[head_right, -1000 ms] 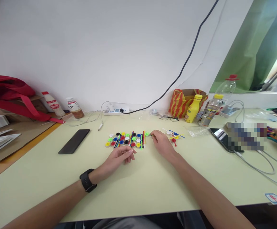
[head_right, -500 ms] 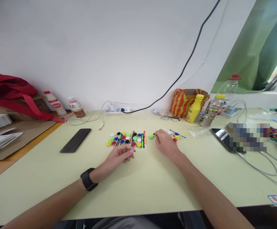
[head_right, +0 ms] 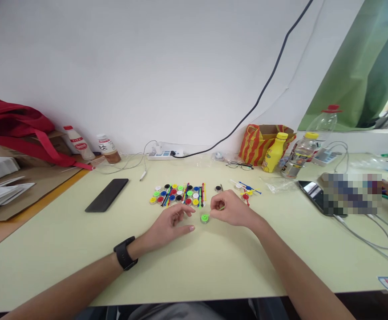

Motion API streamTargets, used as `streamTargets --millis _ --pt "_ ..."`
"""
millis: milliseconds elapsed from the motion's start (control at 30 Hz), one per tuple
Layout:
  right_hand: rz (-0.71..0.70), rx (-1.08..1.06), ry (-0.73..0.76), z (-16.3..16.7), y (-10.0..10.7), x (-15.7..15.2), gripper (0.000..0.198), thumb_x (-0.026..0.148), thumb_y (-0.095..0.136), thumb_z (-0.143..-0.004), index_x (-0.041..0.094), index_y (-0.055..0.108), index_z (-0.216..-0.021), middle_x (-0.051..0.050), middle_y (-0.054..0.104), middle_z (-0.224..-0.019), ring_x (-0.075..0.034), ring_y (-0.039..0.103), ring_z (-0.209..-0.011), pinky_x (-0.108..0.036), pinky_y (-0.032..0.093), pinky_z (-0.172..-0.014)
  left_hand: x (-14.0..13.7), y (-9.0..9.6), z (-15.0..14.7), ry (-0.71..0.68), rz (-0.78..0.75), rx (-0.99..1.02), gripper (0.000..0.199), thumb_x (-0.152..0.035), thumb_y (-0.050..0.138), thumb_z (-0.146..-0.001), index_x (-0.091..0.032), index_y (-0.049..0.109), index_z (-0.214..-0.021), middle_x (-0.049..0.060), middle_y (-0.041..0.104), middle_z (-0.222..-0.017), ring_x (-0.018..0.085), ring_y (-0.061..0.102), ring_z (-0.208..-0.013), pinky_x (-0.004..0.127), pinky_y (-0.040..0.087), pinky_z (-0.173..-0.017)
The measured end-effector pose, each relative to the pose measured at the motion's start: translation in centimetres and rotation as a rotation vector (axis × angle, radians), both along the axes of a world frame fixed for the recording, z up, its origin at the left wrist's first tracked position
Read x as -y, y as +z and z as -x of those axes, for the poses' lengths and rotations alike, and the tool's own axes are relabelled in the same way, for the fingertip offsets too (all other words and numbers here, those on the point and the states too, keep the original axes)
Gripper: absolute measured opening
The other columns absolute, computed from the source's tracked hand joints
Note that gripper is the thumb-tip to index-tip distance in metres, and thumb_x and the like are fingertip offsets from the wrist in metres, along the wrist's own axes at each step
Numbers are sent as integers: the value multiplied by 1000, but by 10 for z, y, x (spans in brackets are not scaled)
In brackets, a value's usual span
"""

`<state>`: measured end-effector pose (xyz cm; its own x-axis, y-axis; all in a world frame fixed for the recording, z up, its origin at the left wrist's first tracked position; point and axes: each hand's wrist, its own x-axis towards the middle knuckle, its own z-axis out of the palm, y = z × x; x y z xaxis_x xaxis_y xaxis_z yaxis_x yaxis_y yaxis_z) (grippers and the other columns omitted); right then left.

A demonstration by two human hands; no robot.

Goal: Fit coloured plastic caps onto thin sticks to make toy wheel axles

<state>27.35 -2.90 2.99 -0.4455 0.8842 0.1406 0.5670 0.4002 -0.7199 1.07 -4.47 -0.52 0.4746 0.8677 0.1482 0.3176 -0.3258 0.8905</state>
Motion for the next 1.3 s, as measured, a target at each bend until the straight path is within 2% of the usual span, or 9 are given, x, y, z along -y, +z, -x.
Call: streamTargets --millis 167,267,400,567,700,767,933,1067,1300 --pt "148 -257 123 11 -2 5 9 16 63 -82 19 71 -84 -2 67 -76 -15 58 -69 -27 45 -64 0 -3 1 -55 -173 -119 38 -42 84 -80 -26 75 -113 8 63 -118 25 61 -107 40 49 -99" --pt "205 -442 88 15 -3 5 14 29 66 -90 20 70 -100 -2 66 -77 -13 55 -64 -26 45 -60 2 -5 1 -86 -213 -146 22 -41 77 -88 -27 77 -105 7 63 -118 25 61 -111 42 47 -105" --pt "239 -529 65 16 -3 5 29 41 68 -95 22 66 -116 -2 68 -84 -10 45 -55 -25 40 -52 6 -4 1 -120 -228 -186 29 -40 77 -89 -30 75 -116 8 62 -127 28 56 -122 46 43 -111" --pt "234 -606 38 22 -5 7 28 43 67 -96 25 67 -117 -6 68 -106 -9 51 -60 -28 46 -59 8 0 0 -153 -210 -139 22 -36 80 -86 -27 76 -106 8 63 -132 29 55 -125 46 42 -111" --pt "274 -718 106 26 -6 8 34 40 74 -91 25 64 -120 -7 69 -113 -16 69 -77 -34 55 -74 2 1 -2 -69 -19 55 26 -38 82 -83 -21 72 -100 7 73 -106 21 66 -92 36 54 -86" --pt "284 -714 119 28 -7 10 35 40 76 -90 23 65 -119 -7 72 -105 -19 72 -81 -35 56 -76 -1 1 -2 -23 83 186 30 -39 84 -82 -18 70 -99 6 73 -94 18 67 -80 32 55 -75" --pt "250 -606 109 32 -10 14 28 42 77 -89 17 74 -101 -5 73 -75 -19 71 -71 -35 58 -72 -7 -1 -1 50 196 319 40 -37 87 -77 -17 73 -108 10 77 -101 23 73 -87 36 60 -79" --pt "178 -488 77 35 -11 16 25 42 74 -90 18 76 -97 -6 74 -82 -18 70 -71 -33 57 -69 -4 3 -1 64 145 326 39 -37 89 -75 -17 77 -107 12 76 -116 25 74 -94 40 63 -86" --pt "21 -340 84 37 -14 17 18 35 65 -95 20 75 -94 -7 75 -93 -18 69 -76 -31 55 -71 0 5 -2 34 -25 218 31 -37 78 -87 -21 79 -113 10 77 -115 26 73 -104 41 61 -94"
